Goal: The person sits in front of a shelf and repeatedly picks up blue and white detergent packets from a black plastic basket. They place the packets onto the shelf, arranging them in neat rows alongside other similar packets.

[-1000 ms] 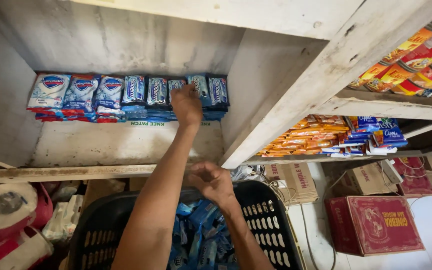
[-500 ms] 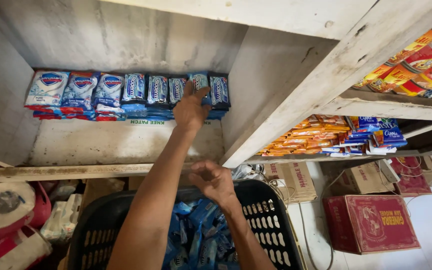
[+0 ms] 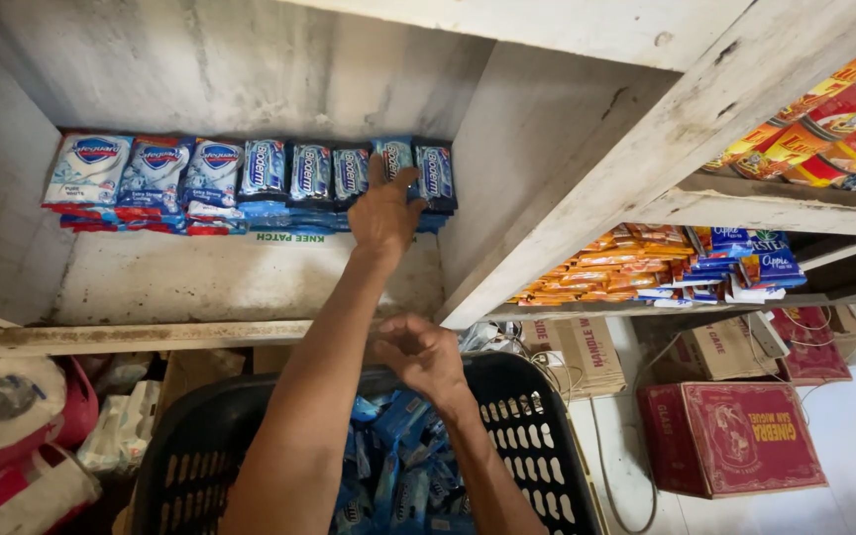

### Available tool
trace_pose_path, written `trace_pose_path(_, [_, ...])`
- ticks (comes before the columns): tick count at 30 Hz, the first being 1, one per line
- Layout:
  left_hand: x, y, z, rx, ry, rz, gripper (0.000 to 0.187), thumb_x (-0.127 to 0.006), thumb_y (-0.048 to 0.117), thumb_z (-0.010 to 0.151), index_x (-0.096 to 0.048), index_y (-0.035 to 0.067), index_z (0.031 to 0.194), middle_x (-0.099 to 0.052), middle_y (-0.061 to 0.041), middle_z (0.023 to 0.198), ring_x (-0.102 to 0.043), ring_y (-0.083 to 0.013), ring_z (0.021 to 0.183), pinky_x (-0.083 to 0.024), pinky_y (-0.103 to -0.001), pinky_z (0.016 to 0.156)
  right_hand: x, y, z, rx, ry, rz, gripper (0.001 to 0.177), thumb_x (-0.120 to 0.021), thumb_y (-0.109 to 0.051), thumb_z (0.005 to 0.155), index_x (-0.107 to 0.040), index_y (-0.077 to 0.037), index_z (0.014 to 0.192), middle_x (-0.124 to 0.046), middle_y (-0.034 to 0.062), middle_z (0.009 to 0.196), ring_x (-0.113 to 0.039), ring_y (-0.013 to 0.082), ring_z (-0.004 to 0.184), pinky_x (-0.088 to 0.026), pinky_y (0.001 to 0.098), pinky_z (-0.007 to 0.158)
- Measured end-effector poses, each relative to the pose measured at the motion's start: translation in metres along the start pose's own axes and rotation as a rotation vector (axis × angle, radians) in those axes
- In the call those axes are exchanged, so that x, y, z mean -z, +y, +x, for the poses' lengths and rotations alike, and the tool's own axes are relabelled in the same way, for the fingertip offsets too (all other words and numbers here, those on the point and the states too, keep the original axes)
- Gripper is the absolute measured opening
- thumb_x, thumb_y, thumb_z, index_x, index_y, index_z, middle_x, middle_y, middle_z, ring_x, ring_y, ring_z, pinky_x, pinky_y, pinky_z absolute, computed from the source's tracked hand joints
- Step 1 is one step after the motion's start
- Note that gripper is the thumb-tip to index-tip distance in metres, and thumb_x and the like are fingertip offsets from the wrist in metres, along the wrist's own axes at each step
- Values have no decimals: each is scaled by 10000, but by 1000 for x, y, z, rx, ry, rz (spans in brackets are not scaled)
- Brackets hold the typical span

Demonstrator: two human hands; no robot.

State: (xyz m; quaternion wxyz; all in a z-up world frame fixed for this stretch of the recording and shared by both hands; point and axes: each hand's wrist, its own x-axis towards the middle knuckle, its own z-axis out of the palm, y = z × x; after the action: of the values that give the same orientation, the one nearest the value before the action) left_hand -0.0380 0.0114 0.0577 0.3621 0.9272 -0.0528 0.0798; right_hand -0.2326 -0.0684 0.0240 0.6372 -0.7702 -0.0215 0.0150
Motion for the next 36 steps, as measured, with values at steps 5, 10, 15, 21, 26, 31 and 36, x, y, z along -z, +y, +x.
trace_pose_path(5, [-10, -6, 3, -26, 60, -4, 522, -852, 339, 792, -674, 326, 1283, -360, -188, 1589, -718, -385, 1004, -594, -478, 769, 0, 6, 1, 40, 12, 11, 168, -763, 32, 875, -704, -17, 1024, -737, -14, 857, -688, 43, 794, -561, 227, 698])
trace_pose_path(10, [10, -3, -12, -75, 94, -14, 555, -844, 356, 783, -669, 359, 1309, -321, -216, 1597, -718, -386, 976, -600, -461, 703, 0, 24, 5, 21, 36, -10, 156, -784, 9, 875, -713, -23, 1010, -723, -9, 830, -658, 48, 757, -529, 228, 664])
trace_pose_path(15, [42, 2, -61, -161, 155, -84, 445, -796, 385, 852, -695, 364, 1285, -439, -177, 1580, -724, -374, 994, -598, -454, 721, -1, 19, 2, 22, 64, -54, 167, -810, -29, 850, -718, -33, 989, -714, -30, 829, -649, 40, 760, -529, 228, 663])
trace_pose_path(21, [82, -27, -193, -318, 290, -240, 415, -735, 299, 968, -676, 163, 1355, -582, -197, 1444, -628, -411, 1241, -564, -450, 946, -2, 26, -2, 144, 88, -139, 144, -745, -59, 891, -729, -32, 1031, -726, -28, 859, -645, 53, 793, -549, 240, 721])
trace_pose_path(26, [102, -73, -287, -173, 150, -291, 390, -735, 246, 932, -681, 128, 1300, -704, -173, 1268, -682, -365, 1165, -557, -440, 968, -14, 34, -34, 165, 191, -173, 130, -767, -83, 932, -744, -45, 1054, -706, 28, 849, -620, 89, 794, -538, 263, 725])
trace_pose_path(31, [83, -133, -333, 159, 1, -222, 489, -770, 212, 852, -665, 91, 1315, -719, -188, 1172, -685, -378, 1076, -538, -459, 918, -50, -9, -98, 557, 276, -281, 204, -743, -81, 942, -706, -51, 1140, -748, 124, 1090, -710, 209, 1030, -547, 328, 927])
trace_pose_path(36, [43, -177, -349, 312, -44, -239, 437, -734, 136, 820, -689, 76, 1250, -731, -192, 1116, -694, -386, 1044, -540, -459, 903, -75, 48, -138, 290, 318, -279, 176, -679, -50, 950, -731, -90, 1113, -777, 106, 1051, -755, 194, 993, -588, 327, 871])
